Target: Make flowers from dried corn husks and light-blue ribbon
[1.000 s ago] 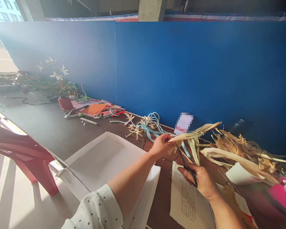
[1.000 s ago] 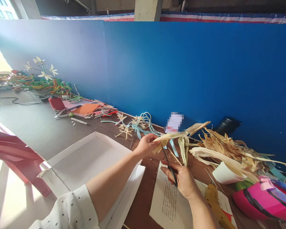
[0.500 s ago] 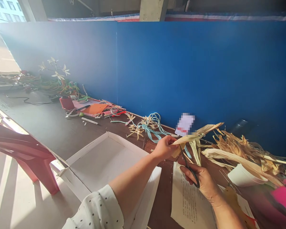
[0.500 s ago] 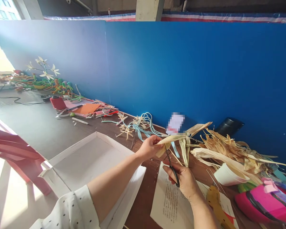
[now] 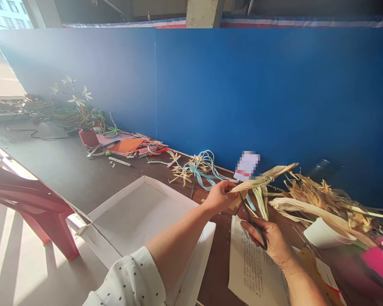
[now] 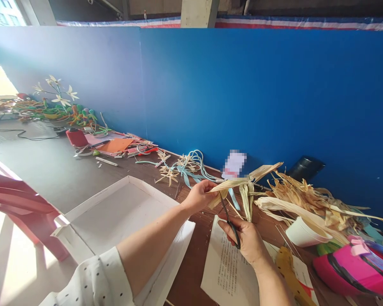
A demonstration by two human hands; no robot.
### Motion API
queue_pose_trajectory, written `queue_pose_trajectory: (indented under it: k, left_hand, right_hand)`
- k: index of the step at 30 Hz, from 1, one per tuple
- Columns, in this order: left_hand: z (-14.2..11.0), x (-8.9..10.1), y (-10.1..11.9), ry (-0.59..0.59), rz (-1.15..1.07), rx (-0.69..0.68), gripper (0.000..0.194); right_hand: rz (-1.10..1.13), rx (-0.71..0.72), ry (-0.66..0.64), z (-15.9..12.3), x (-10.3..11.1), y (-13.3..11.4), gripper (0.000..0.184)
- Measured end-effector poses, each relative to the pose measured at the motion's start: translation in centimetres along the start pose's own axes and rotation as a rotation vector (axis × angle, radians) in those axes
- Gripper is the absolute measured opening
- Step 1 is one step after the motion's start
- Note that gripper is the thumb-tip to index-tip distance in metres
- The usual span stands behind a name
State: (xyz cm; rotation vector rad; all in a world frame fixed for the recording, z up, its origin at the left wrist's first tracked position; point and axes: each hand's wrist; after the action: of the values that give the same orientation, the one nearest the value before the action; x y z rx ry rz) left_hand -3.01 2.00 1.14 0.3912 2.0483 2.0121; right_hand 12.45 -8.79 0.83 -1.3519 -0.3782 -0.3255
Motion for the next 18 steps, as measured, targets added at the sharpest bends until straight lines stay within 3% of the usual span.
queue_pose_trajectory:
  k: [8, 14, 18]
  left_hand:
    - [-0.3, 0.1, 0.5, 0.004, -0.011, 0.014, 0.020]
    - [-0.3, 0.0, 0.3, -0.003, -0.002, 0.018, 0.023]
    - [0.2, 0.1, 0.0, 0.085, 0.016, 0.044, 0.018]
  right_hand:
    - [0.007, 0.004, -0.006, 0.0, 0.1, 0.2, 0.038]
    - [0.096, -0.020, 0.022, 0.1, -0.2, 0.9, 0.035]
    - [0.150, -0.021, 0.111, 0.4, -0.1, 1.5, 0.036]
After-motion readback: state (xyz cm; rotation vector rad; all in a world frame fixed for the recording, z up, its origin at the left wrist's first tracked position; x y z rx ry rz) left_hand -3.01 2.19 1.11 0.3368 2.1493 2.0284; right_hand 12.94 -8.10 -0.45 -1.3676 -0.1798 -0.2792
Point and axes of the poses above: each hand's wrist, its own z-axis towards the middle knuckle, its own x-axis out of the back of the hand, y = z × x, and after that the axes turned 15 degrees about x, right-handed
